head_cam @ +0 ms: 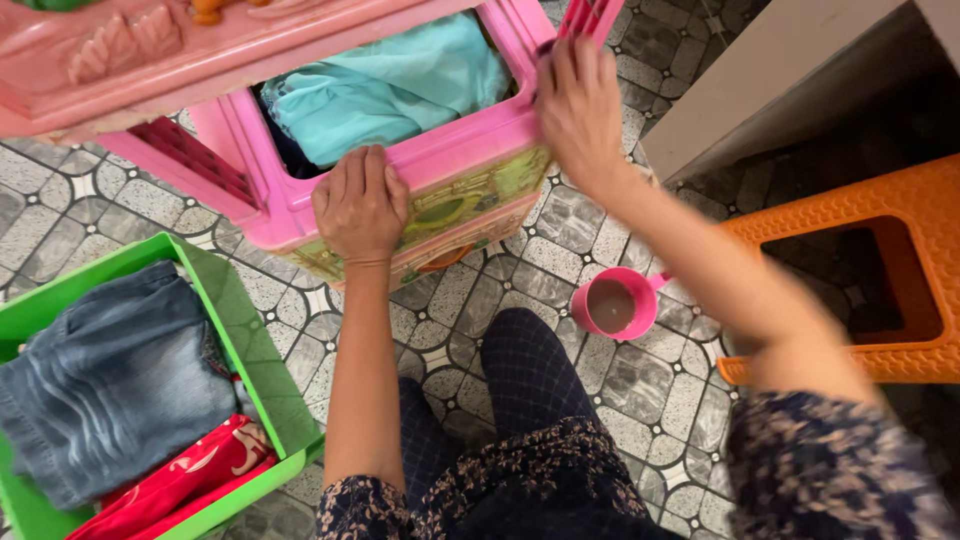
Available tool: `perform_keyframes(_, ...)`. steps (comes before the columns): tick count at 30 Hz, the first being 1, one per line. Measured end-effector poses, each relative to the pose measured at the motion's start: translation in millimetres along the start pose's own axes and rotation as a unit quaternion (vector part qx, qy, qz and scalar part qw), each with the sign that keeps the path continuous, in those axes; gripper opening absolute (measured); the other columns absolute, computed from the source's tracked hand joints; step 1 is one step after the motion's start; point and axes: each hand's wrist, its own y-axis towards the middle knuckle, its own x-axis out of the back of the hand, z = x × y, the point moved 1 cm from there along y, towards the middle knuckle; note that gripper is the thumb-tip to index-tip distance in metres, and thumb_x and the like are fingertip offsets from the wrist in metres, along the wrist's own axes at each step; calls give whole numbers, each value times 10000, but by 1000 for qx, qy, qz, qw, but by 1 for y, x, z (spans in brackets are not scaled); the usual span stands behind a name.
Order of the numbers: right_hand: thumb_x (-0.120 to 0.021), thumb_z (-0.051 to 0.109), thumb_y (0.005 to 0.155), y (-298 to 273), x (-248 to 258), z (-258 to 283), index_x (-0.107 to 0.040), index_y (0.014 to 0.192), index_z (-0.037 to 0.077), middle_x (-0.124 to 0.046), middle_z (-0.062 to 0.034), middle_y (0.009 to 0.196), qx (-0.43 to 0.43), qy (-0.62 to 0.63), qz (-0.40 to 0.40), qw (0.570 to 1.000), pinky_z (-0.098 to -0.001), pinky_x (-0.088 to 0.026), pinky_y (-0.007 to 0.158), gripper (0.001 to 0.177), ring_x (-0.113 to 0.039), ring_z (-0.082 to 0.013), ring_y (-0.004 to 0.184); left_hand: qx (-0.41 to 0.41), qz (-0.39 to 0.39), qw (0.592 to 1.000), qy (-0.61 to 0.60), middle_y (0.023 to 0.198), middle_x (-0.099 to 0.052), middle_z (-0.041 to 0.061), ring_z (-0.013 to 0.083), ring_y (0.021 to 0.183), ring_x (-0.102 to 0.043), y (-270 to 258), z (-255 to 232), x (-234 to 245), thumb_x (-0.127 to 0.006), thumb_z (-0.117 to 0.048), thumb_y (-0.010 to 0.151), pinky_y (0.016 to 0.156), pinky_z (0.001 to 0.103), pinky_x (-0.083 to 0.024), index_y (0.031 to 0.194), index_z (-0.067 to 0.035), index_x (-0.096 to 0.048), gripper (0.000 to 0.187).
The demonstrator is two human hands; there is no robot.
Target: The person sits on the floor and folds various garments, placing them into a green plastic drawer. They then wipe the exterior of a pink plastic drawer unit with a cloth and water from a pink cup, stacking the drawers afterward.
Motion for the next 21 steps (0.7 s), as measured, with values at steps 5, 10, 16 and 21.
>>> perform_keyframes(5,-624,314,827,15,-15,3,-754,1065,56,-692,-116,1157,190,-317,179,912,-398,-396,909,375,-522,-301,1148,-1,13,1000,-8,1138,-724,21,166,1066,-675,5,1,-1,-565,-239,1052,853,339,-456,1138,-126,-723,213)
perform_keyframes(10,-586,310,860,14,-38,18,-753,1041,6,-682,-115,987,108,-252,191,942,-399,-364,884,392,-533,-287,1037,3,10,1000,-22,1162,-724,25,169,1099,-678,1,1,0,-573,-232,1057,891,341,-465,1159,-116,-719,212)
perform_keyframes(16,-645,242,842,15,-65,22,-591,1016,87,-605,-68,848,63,-170,139,974,-379,-371,877,239,-519,-244,950,8,17,999,-30,1163,-723,30,181,1110,-677,2,0,1,-577,-225,1045,899,350,-469,1152,-110,-721,214)
perform_keyframes(21,-648,195,875,9,-62,10,-604,956,75,-642,-118,923,41,-72,95,992,-379,-419,855,151,-539,-255,970,5,17,1000,-24,1171,-726,34,180,1115,-678,1,2,0,-588,-228,1047,892,347,-464,1158,-102,-722,215)
